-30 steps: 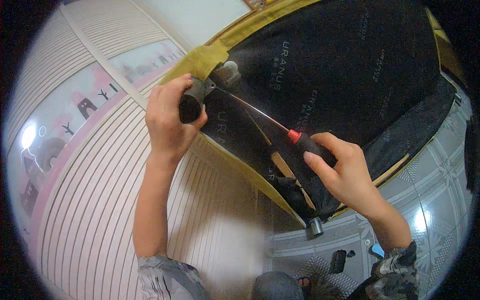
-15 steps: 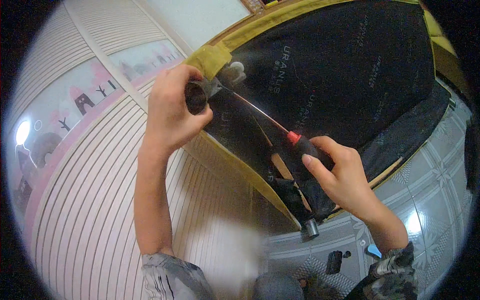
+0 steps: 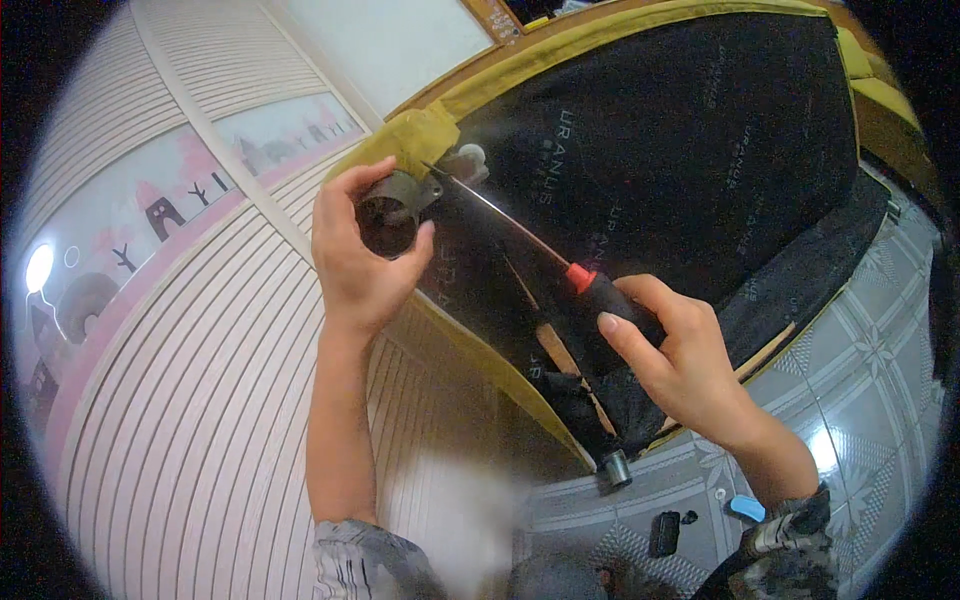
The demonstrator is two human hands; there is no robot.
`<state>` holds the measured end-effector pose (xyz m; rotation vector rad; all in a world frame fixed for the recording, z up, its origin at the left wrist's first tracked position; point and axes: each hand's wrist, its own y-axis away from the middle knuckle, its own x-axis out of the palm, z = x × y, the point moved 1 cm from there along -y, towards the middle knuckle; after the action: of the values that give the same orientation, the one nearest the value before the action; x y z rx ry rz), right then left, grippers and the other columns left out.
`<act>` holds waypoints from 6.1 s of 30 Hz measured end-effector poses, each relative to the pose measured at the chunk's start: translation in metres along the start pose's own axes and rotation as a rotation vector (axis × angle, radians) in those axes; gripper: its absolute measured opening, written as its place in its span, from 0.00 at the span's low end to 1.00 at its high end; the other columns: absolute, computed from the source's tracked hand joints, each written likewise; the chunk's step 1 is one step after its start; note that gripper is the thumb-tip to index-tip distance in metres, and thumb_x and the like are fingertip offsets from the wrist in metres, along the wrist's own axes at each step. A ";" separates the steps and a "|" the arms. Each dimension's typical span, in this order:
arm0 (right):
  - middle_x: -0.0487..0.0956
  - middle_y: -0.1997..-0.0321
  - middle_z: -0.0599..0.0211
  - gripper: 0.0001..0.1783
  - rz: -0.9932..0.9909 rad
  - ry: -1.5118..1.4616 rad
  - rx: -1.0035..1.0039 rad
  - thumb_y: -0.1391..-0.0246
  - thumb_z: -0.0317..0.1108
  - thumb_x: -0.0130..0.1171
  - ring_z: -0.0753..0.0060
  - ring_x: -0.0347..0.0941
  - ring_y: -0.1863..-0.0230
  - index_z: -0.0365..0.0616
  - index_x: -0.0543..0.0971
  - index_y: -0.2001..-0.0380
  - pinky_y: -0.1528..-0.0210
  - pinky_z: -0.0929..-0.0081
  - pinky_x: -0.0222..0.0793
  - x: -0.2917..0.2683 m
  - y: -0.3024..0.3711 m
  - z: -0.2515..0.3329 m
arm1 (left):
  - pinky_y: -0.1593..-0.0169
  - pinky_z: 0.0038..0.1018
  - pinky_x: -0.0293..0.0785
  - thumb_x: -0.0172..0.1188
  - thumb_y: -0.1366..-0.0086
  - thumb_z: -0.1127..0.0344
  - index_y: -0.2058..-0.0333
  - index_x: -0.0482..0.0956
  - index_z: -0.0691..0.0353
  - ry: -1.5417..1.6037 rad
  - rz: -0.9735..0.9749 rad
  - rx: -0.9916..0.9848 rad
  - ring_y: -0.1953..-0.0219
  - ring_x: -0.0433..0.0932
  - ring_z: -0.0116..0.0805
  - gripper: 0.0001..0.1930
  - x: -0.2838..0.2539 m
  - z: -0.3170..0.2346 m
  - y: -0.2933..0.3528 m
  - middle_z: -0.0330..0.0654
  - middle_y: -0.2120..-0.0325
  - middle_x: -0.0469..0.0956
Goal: The person repairs the corner of a sofa by prying staples from a yellow fabric cover using a flathead screwdriver and removing a metal leg component.
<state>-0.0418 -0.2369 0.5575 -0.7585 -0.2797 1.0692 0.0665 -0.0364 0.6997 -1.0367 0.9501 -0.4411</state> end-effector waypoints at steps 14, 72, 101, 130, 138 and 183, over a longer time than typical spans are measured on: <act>0.76 0.75 0.49 0.13 -0.028 0.166 -0.115 0.52 0.37 0.56 0.48 0.74 0.72 0.37 0.74 0.67 0.69 0.61 0.68 -0.028 -0.024 0.020 | 0.57 0.34 0.68 0.60 0.61 0.67 0.61 0.71 0.64 -0.356 0.425 0.078 0.64 0.72 0.47 0.23 -0.027 -0.032 -0.037 0.50 0.68 0.73; 0.76 0.77 0.51 0.14 -0.012 -0.196 0.054 0.54 0.39 0.57 0.53 0.75 0.76 0.39 0.76 0.67 0.73 0.65 0.69 -0.037 0.011 -0.056 | 0.68 0.41 0.70 0.55 0.51 0.76 0.69 0.69 0.66 -0.943 0.712 0.320 0.72 0.74 0.55 0.09 0.026 -0.033 -0.114 0.57 0.75 0.73; 0.77 0.75 0.53 0.14 -0.032 -0.145 0.068 0.53 0.36 0.57 0.63 0.74 0.74 0.36 0.76 0.66 0.71 0.71 0.67 -0.054 -0.006 -0.021 | 0.61 0.43 0.69 0.50 0.49 0.65 0.63 0.70 0.65 -0.996 0.549 -0.195 0.64 0.75 0.53 0.15 0.004 -0.011 -0.117 0.58 0.71 0.76; 0.77 0.73 0.48 0.11 -0.156 -0.339 -0.091 0.64 0.29 0.56 0.47 0.74 0.66 0.38 0.76 0.71 0.64 0.57 0.68 0.089 -0.160 0.054 | 0.68 0.33 0.70 0.55 0.53 0.66 0.64 0.72 0.64 -0.521 0.674 -0.292 0.73 0.76 0.41 0.15 -0.018 -0.016 -0.128 0.50 0.79 0.76; 0.75 0.75 0.45 0.12 -0.297 -0.381 -0.145 0.63 0.28 0.56 0.43 0.73 0.69 0.38 0.73 0.70 0.65 0.54 0.67 0.107 -0.143 0.042 | 0.62 0.37 0.71 0.55 0.56 0.66 0.68 0.76 0.63 -0.595 0.576 -0.370 0.68 0.77 0.51 0.14 -0.006 -0.012 -0.118 0.54 0.75 0.77; 0.74 0.76 0.52 0.13 -0.332 -0.399 -0.280 0.64 0.25 0.60 0.47 0.72 0.71 0.41 0.71 0.70 0.71 0.58 0.67 0.102 -0.136 0.038 | 0.40 0.40 0.56 0.58 0.53 0.74 0.58 0.65 0.64 -0.354 1.075 0.747 0.42 0.61 0.47 0.21 -0.036 0.024 -0.130 0.51 0.49 0.64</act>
<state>0.0789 -0.1676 0.6623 -0.7103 -0.8803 0.8658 0.0812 -0.0599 0.8339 0.1447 0.7871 0.2876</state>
